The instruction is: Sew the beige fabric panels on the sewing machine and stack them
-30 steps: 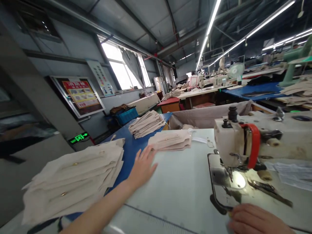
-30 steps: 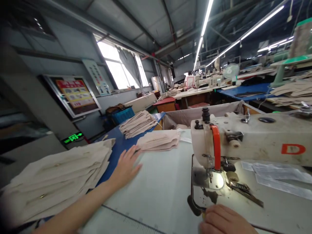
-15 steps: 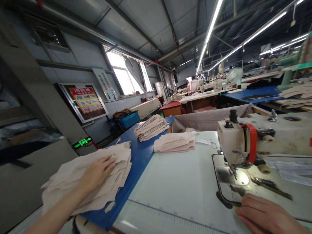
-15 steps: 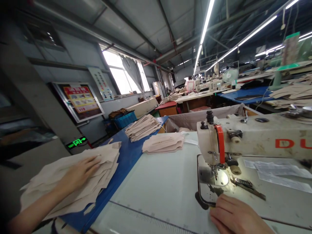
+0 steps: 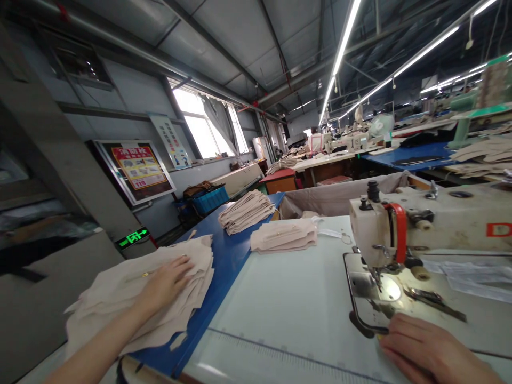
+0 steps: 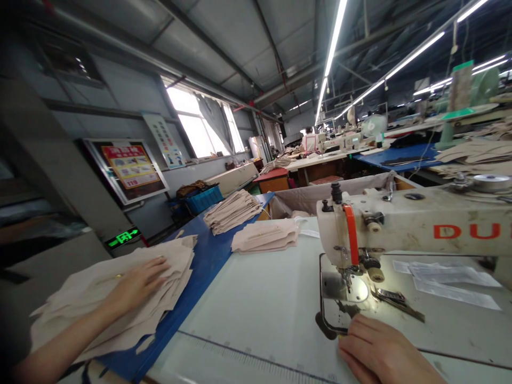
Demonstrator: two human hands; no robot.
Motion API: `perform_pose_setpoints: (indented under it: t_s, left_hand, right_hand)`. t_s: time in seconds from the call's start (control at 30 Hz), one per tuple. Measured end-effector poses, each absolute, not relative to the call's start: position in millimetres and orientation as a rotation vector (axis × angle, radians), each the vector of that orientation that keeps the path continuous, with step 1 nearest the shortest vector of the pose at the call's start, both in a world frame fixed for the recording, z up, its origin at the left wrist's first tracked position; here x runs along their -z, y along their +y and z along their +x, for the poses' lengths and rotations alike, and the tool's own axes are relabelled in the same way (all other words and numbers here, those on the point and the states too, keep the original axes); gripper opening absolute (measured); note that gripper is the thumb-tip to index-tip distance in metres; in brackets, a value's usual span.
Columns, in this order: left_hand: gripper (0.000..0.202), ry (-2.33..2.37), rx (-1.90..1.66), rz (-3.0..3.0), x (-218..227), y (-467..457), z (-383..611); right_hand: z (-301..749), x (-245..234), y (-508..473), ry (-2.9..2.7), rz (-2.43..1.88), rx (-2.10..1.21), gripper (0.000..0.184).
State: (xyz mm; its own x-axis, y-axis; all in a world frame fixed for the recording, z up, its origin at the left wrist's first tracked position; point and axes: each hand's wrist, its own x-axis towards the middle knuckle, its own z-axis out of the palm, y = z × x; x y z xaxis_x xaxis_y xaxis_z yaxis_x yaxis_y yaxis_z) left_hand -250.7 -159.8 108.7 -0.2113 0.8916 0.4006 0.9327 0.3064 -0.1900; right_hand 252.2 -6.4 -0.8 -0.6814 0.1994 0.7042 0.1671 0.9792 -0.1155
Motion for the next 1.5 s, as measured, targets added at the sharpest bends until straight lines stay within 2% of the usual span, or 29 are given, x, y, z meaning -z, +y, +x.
perform_pose_setpoints:
  t_s: [0.17,0.3,0.43,0.53,0.7,0.83,1.1,1.2,1.37,1.5]
  left_hand:
    - [0.036,-2.247,0.254,-1.502,-116,-152,-253]
    - [0.044,-2.324,0.378,-1.109,-144,-149,-242]
    - [0.051,-2.224,0.436,-0.986,-159,-142,-213]
    - [0.047,-2.093,0.434,-1.281,-137,-131,-180]
    - [0.035,-1.558,0.331,-2.135,-47,-113,-90]
    - [0.032,-1.32,0.327,-2.365,-3,-101,-17]
    - [0.025,-1.221,0.416,-2.485,-9,-76,15]
    - [0.024,-1.33,0.515,-2.507,-8,-65,12]
    - [0.05,-1.586,0.437,-2.425,11,-31,16]
    - [0.056,-1.511,0.278,-2.573,22,-13,20]
  right_hand:
    - [252,-1,-7,-2.38,-0.27,-0.078,0.036]
    - [253,-2,-5,-2.366,-0.256,-0.071,0.034]
    - [253,3,-4,-2.369,-0.276,-0.112,0.032]
    - [253,7,-6,-2.43,-0.337,-0.185,0.032]
    - [253,8,-4,-2.51,-0.436,-0.255,0.032]
    - [253,8,2,-2.502,-0.477,-0.232,0.032]
    - [252,7,7,-2.497,-0.517,-0.148,0.028]
    - [251,6,8,-2.519,-0.518,-0.148,0.025]
    - [250,9,10,-2.613,-0.508,-0.098,0.017]
    - [249,12,11,-2.634,-0.546,-0.026,0.016]
